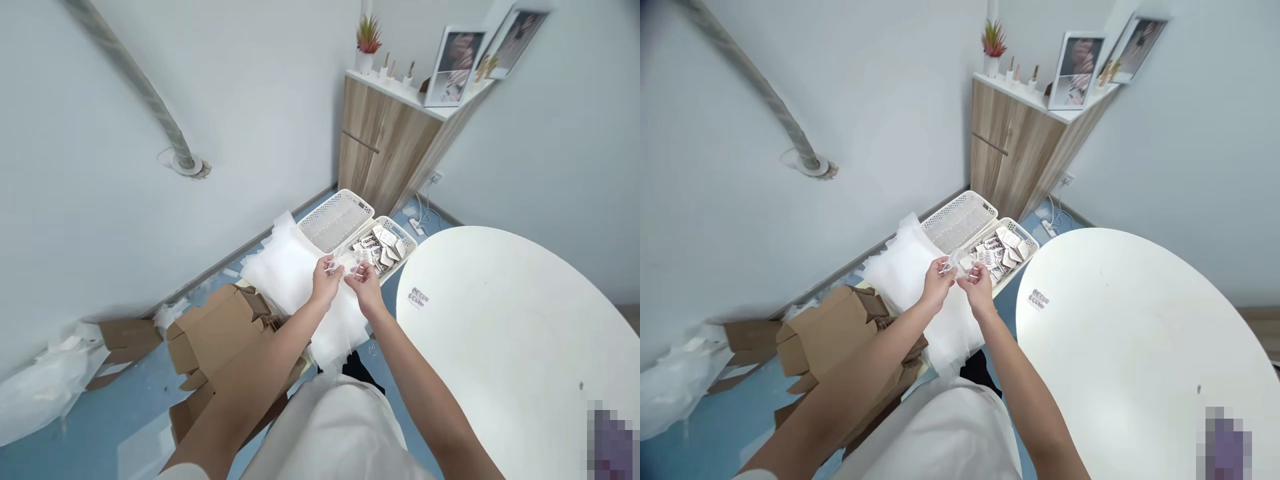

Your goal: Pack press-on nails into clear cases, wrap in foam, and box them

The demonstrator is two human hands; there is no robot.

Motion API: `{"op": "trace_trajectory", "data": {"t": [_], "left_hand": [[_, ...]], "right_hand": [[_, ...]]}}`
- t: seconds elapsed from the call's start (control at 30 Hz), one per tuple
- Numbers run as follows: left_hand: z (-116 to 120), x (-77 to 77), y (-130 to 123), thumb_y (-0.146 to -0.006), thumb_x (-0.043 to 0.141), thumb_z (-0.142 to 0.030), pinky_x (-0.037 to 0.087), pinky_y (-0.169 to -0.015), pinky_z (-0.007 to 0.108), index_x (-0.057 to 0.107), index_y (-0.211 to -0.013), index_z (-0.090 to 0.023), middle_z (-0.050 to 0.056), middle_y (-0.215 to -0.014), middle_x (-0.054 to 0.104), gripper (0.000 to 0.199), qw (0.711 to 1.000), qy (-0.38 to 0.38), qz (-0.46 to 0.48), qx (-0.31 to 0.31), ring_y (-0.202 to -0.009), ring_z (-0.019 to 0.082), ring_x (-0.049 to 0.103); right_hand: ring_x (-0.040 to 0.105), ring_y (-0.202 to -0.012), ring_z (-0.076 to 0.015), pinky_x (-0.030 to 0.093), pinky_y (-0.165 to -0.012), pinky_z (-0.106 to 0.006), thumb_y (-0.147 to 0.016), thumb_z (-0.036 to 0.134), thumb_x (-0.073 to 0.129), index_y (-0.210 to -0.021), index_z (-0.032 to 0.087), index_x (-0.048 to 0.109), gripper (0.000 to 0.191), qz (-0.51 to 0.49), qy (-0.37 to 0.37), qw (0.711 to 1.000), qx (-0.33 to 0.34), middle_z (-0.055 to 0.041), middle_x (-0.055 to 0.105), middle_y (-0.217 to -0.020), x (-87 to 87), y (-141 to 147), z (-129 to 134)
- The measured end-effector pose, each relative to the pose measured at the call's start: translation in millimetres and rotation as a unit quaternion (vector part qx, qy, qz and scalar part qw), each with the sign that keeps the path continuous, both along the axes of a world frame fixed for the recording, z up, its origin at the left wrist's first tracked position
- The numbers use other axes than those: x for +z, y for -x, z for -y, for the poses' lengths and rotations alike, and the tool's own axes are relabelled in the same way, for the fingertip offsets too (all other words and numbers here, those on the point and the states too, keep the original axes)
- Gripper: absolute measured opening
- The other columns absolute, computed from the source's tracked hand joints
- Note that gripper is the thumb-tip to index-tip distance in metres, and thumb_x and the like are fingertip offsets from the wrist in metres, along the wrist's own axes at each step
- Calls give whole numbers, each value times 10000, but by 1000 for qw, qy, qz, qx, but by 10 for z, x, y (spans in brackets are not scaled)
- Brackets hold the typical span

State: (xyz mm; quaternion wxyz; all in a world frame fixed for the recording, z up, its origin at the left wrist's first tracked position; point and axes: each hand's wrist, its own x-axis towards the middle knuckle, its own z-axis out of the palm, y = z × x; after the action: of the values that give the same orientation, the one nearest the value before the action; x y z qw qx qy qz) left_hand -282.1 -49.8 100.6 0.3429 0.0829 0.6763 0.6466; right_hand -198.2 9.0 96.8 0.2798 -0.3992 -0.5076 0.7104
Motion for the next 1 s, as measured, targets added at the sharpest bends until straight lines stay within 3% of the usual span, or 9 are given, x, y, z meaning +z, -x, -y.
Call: {"op": "trace_trajectory", "data": {"t": [0.17,0.33,0.47,0.6,0.7,0.83,1.0], "left_hand": [[424,93,-368,-709,576,-296,444,-587,212,553,-959,-203,13,-846,530,268,991,-31,41,-122,-679,90,542],[561,133,-687,-717,563,-362,440,-598,220,600,-906,-186,17,-775,566,261,973,-36,3,-230,-673,104,551],[537,158,-985,-742,529,-374,443,-580,235,616,-865,-177,20,-749,589,248,953,-46,-21,-299,-621,107,546],[452,147,-1301,-740,536,-366,449,-587,252,606,-838,-167,16,-712,593,233,932,-62,-30,-357,-606,118,552],[341,127,-1569,-725,561,-363,453,-607,259,600,-836,-170,14,-714,591,226,908,-70,-48,-411,-606,117,545],[170,122,-1981,-715,585,-396,454,-627,259,601,-846,-167,30,-740,598,264,873,-66,-46,-480,-635,120,550],[70,138,-2434,-732,565,-457,458,-657,260,551,-993,-188,60,-932,601,375,874,-2,76,-480,-716,113,591]], "right_hand": [[522,-648,-107,459,-653,-284,-520,242,690,-948,213,523,460,42,17,999,-7,18,547,-786,97,-640,440],[579,-657,-149,471,-653,-318,-551,325,702,-896,198,539,402,33,41,998,-21,4,590,-739,193,-1234,698],[604,-706,-183,477,-652,-334,-599,402,677,-883,199,559,369,60,19,997,-36,-36,630,-796,254,-1663,824],[595,-723,-159,485,-661,-328,-597,377,683,-1067,237,513,519,66,-20,996,-51,-50,598,-979,284,-2078,829],[582,-681,-132,482,-628,-309,-610,367,672,-1149,260,468,586,76,-40,993,-81,-31,568,-972,317,-2395,774],[576,-600,-126,468,-595,-301,-652,428,621,-976,215,575,390,110,-38,986,-123,1,556,-795,345,-2835,684],[573,-571,-123,474,-631,-319,-659,473,601,-867,200,579,344,85,-5,977,-196,-3,570,-768,277,-3333,533]]}}
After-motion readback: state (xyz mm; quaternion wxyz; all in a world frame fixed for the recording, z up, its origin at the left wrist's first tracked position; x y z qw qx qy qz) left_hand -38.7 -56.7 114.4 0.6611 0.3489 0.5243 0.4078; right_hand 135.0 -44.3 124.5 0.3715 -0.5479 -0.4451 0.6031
